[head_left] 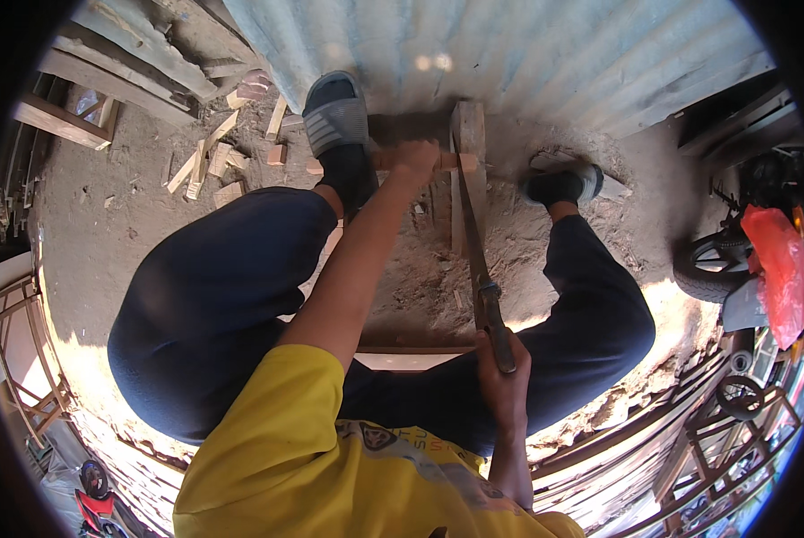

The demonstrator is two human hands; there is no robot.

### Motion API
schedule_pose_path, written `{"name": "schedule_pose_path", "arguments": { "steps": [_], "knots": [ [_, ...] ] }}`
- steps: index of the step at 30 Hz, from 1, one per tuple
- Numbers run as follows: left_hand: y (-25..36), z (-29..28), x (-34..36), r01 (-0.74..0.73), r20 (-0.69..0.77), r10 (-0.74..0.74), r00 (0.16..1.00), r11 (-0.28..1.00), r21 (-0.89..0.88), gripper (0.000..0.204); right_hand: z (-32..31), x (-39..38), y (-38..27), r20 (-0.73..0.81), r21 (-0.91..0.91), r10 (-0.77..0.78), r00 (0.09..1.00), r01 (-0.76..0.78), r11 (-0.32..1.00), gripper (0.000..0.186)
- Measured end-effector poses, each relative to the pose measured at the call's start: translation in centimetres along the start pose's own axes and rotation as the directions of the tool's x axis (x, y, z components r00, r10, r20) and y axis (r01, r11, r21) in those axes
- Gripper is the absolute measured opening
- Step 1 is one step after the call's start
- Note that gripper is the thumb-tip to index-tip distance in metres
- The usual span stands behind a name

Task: The person sits on the ground and uses a hand saw to cut small wooden blocks placed on a wooden frame. The person repeatedly positions the blocks, saws them, and stacks the cut pieces on the frame.

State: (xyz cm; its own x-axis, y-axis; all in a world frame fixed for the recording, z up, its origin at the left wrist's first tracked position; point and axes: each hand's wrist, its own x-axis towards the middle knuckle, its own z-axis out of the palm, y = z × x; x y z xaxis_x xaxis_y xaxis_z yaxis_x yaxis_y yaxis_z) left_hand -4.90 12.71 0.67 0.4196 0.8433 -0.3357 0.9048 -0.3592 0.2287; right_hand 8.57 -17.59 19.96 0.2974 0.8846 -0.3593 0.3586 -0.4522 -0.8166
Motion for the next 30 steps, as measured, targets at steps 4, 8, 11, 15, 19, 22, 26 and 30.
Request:
{"name": "schedule_pose_path", "arguments": {
  "steps": [4,8,11,15,19,22,26,30],
  "knots": [
    [0.0,0.4,1.0,0.000,0.014,0.001,1.000,0.999,-0.040,0.045,-0.6,0.1,-1.3,0.025,-0.034,0.090,0.996,-0.089,0.995,0.015],
    [-0.1,1.5,0.8,-0.056,-0.082,0.052,0.995,0.997,-0.046,0.045,-0.7,0.3,-1.6,0.038,-0.019,0.110,0.993,-0.110,0.994,0.016],
    [0.1,2.1,0.6,-0.038,-0.121,0.031,0.992,0.998,-0.059,0.041,-0.8,0.4,-1.0,0.062,-0.004,0.140,0.988,-0.140,0.990,0.016],
    [-0.1,2.5,0.9,-0.049,-0.132,0.038,0.991,0.995,-0.087,0.034,-1.0,0.3,-0.1,0.100,0.015,0.153,0.983,-0.155,0.988,0.016],
    [-0.7,2.9,1.6,-0.070,-0.150,0.058,0.987,0.994,-0.078,0.030,-1.4,0.3,-0.5,0.095,0.037,0.181,0.979,-0.185,0.982,0.015],
    [-0.2,2.5,2.3,0.011,-0.104,-0.020,0.994,0.997,-0.082,0.023,-1.8,0.6,-0.6,0.084,0.042,0.196,0.977,-0.200,0.979,0.014],
    [0.0,1.7,1.6,-0.026,-0.100,0.021,0.995,0.998,-0.054,0.021,-1.3,-0.3,-0.6,0.038,0.001,0.187,0.982,-0.187,0.982,0.013],
    [-0.2,2.7,1.3,-0.063,-0.102,0.061,0.993,0.998,-0.013,0.021,-1.6,-1.0,-1.2,0.039,0.068,0.288,0.957,-0.290,0.955,0.014]
  ]
}}
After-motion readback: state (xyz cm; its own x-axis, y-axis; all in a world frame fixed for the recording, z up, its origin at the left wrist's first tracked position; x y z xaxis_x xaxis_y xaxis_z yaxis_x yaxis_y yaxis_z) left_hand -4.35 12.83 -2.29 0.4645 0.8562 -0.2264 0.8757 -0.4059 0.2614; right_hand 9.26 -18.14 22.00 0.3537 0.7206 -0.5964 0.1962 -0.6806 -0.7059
